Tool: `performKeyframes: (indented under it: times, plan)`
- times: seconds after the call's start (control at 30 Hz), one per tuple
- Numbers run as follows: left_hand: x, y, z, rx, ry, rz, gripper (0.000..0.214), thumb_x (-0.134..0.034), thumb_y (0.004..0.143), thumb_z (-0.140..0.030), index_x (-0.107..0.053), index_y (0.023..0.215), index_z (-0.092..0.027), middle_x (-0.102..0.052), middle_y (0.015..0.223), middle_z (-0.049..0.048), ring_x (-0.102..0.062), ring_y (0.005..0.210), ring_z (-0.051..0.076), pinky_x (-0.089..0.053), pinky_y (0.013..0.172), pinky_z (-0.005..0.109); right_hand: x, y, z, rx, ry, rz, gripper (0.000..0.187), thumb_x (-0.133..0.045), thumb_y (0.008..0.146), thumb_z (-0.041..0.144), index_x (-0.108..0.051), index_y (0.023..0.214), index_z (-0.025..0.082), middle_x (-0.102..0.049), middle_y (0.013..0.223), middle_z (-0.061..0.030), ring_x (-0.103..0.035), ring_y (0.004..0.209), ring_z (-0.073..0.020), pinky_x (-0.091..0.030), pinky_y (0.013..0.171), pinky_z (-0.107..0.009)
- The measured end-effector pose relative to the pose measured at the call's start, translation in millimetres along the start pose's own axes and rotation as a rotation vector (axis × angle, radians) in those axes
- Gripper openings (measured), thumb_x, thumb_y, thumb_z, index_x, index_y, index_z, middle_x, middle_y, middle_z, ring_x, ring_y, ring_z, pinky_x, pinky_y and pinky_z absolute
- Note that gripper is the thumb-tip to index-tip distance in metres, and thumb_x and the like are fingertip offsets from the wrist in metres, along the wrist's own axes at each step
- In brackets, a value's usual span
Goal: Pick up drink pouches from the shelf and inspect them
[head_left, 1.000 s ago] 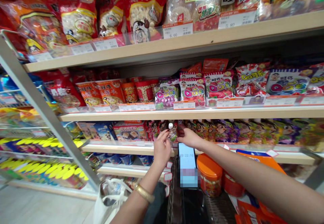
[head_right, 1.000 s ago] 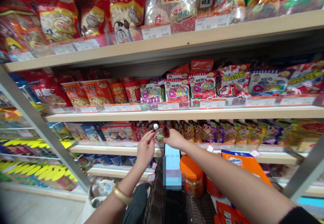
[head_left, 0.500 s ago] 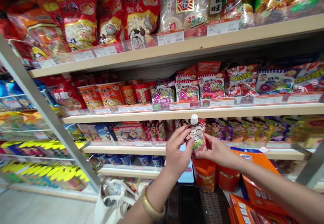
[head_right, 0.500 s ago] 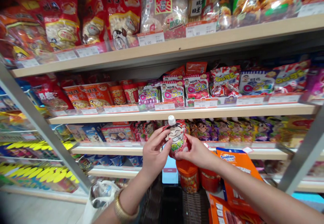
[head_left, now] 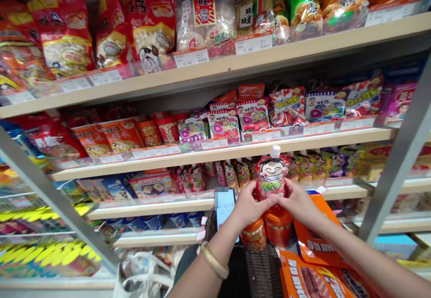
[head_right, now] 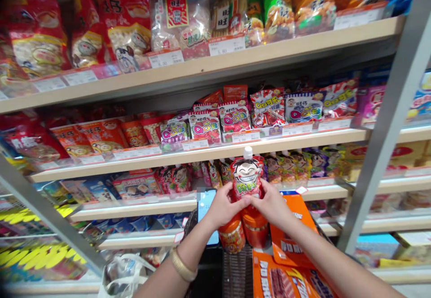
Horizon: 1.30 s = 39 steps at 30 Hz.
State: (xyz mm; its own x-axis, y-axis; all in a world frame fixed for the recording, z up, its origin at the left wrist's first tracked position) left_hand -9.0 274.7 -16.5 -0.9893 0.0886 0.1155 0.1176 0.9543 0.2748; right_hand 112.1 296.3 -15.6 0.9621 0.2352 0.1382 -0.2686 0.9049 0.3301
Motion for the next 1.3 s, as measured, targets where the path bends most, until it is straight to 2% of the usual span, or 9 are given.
performKeyframes:
  times: [0.13, 0.37, 0.83, 1.1, 1.3]
  plan:
    - [0.4, -0.8, 17.5, 0.059, -0.076, 0.037, 0.054, -0.083, 0.059, -0.032, -0.064, 0.104, -0.01, -0.07, 0.107, 0.0134, -0.066, 0.096, 0.026, -0.052, 0.089, 0.038, -6.3, -3.1, -7.1, -0.008, -0.01, 0.051, 0.04, -0.069, 0.07, 0.031, -0.06, 0.106, 0.018, -0.072, 0.105, -0.0084, -0.066, 0.095, -0.0263, -0.052, 0.087, -0.04]
    - [4.3, -5.2, 17.5, 0.184, -0.168, -0.015, 0.055, -0.087, 0.051, -0.028, -0.067, 0.099, -0.01, -0.073, 0.099, 0.0116, -0.069, 0.089, 0.024, -0.055, 0.081, 0.033, -12.1, -9.3, -6.5, 0.023, 0.052, 0.175, 0.036, -0.061, 0.082, 0.038, -0.055, 0.114, 0.02, -0.066, 0.115, -0.0075, -0.062, 0.104, -0.024, -0.049, 0.094, -0.041]
    - [4.7, -6.8, 12.8, 0.137, -0.236, -0.031, 0.05, -0.084, 0.058, -0.022, -0.062, 0.102, -0.013, -0.072, 0.106, 0.0112, -0.069, 0.095, 0.022, -0.055, 0.083, 0.03, -15.5, -14.2, -7.1, 0.047, 0.129, 0.175, 0.038, -0.06, 0.084, 0.044, -0.054, 0.115, 0.023, -0.066, 0.116, -0.0069, -0.062, 0.106, -0.023, -0.05, 0.095, -0.039]
    - [3.7, -5.5, 15.4, 0.133, -0.246, -0.015, 0.046, -0.082, 0.061, -0.019, -0.061, 0.101, -0.013, -0.071, 0.107, 0.0111, -0.068, 0.097, 0.022, -0.055, 0.085, 0.031, -13.0, -14.5, -9.9, 0.055, 0.041, 0.149, 0.034, -0.059, 0.085, 0.041, -0.055, 0.114, 0.023, -0.066, 0.114, -0.0072, -0.063, 0.103, -0.0225, -0.05, 0.094, -0.039]
    - [2.9, -6.4, 14.3, 0.115, -0.241, -0.004, 0.049, -0.083, 0.061, -0.023, -0.061, 0.103, -0.013, -0.071, 0.105, 0.0103, -0.068, 0.096, 0.023, -0.055, 0.085, 0.032, -13.2, -15.3, -9.3, 0.061, 0.024, 0.153, 0.036, -0.058, 0.086, 0.041, -0.053, 0.117, 0.023, -0.065, 0.115, -0.0075, -0.062, 0.104, -0.0225, -0.05, 0.094, -0.039]
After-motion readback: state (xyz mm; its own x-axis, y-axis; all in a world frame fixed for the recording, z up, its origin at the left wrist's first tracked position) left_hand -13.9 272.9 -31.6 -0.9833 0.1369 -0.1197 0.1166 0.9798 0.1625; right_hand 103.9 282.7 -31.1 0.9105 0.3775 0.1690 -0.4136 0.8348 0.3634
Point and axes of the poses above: each hand's wrist, its own y-axis towards the middle knuckle, its own x-axis out of the back of the hand, z = x × y, the point moved 9 cm from there along y, towards the middle knuckle
